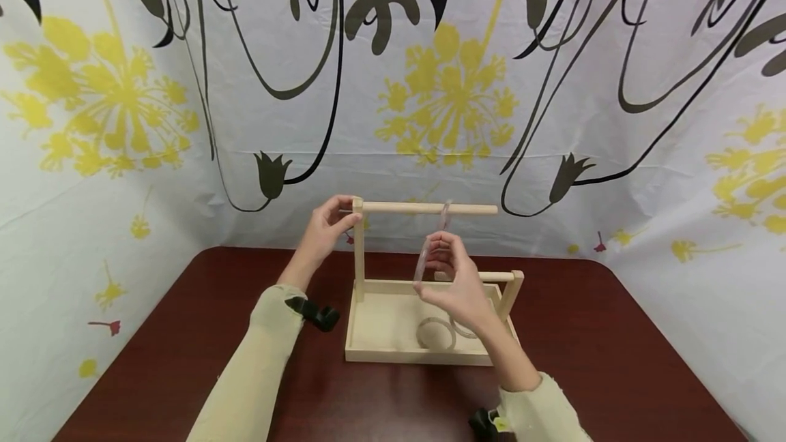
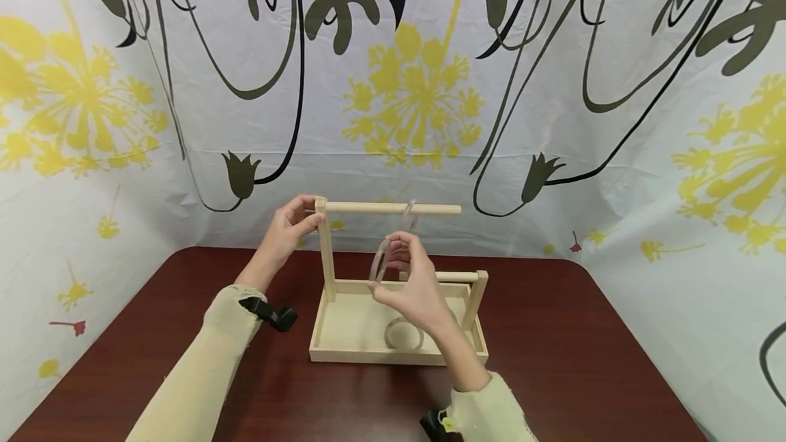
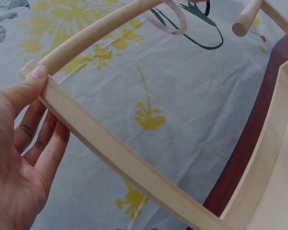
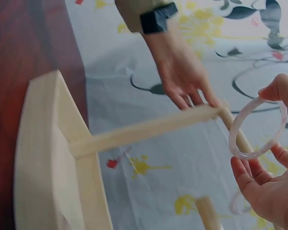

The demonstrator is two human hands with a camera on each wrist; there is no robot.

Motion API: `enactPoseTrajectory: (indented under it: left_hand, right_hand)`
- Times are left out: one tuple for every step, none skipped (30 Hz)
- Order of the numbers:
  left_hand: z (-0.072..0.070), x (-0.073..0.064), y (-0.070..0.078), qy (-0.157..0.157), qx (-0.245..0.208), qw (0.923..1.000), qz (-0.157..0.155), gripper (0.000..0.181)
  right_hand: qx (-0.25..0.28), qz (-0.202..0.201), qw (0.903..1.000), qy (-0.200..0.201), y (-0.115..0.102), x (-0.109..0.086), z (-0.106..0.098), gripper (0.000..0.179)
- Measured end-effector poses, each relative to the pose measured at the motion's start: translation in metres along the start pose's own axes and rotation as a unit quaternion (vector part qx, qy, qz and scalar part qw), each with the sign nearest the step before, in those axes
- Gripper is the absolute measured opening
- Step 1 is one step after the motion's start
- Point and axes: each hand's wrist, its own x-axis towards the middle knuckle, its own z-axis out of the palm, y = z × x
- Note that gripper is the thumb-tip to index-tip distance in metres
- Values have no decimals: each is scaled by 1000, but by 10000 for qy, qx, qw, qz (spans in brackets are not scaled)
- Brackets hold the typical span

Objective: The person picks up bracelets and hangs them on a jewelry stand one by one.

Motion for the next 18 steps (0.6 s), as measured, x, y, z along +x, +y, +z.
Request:
enactPoseTrajectory:
  left_hand:
    - [0, -1, -1, 5, -2, 10000, -16, 30]
    - [0, -1, -1, -1, -13, 10000, -32, 30]
    - [0, -1, -2, -17, -24, 10000, -40, 31]
    - [0, -1, -2, -23, -32, 10000, -50, 31]
    - [0, -1, -2, -43, -49, 10000, -53, 31]
    - [0, -1, -3, -41, -79, 9999, -71, 31]
    - [-1, 0, -2, -35, -91, 9999, -78, 31]
    - [-1, 0, -2, -23, -82, 9999, -74, 31]
    - [-1, 1, -2, 6, -65, 10000, -71, 31]
    - [-2, 1, -1, 38, -40, 10000, -76, 31]
    - [-2, 1, -1, 43, -5, 10000, -73, 31]
    - [-2, 1, 0, 68, 16, 9999, -92, 31]
    - [-2, 1, 1, 74, 41, 9999, -95, 32]
    - [-2, 1, 1, 64, 47, 9999, -103, 32]
    - [-2, 1, 1, 55, 38, 9999, -123, 33]
    - [-1, 1, 1, 41, 23, 9999, -137, 33]
    - [-1, 1, 1, 18, -9, 9999, -144, 33]
    - [-1, 0, 1, 11, -50, 9999, -159, 33]
  right_hand:
    - [-25, 6, 10000, 55, 0, 0, -4, 71]
    - [-61, 0, 9999, 126, 0, 1, -8, 71]
    - [-86, -5, 9998, 189, 0, 1, -13, 71]
    - [-85, -3, 9996, 251, 1, 2, -18, 72]
    - [-108, -18, 9994, 317, 1, 3, -22, 71]
    - [-148, -29, 9992, 362, 1, 4, -27, 72]
    - [-174, -44, 9990, 407, 2, 5, -31, 71]
    - [-217, -55, 9988, 443, 2, 7, -35, 71]
    - [-240, -75, 9986, 472, 3, 8, -38, 71]
    - [-275, -93, 9983, 495, 3, 10, -42, 70]
    - [-333, -107, 9980, 530, 4, 11, -45, 70]
    - [-389, -104, 9976, 570, 5, 11, -49, 69]
    - [-431, -117, 9970, 627, 5, 12, -52, 69]
    - [-503, -122, 9963, 688, 6, 13, -55, 69]
    - [-552, -114, 9956, 755, 7, 13, -59, 69]
    - [-625, -98, 9946, 821, 8, 13, -62, 69]
    - [-698, -91, 9936, 886, 8, 14, -65, 70]
    - [-797, -102, 9923, 942, 9, 14, -69, 70]
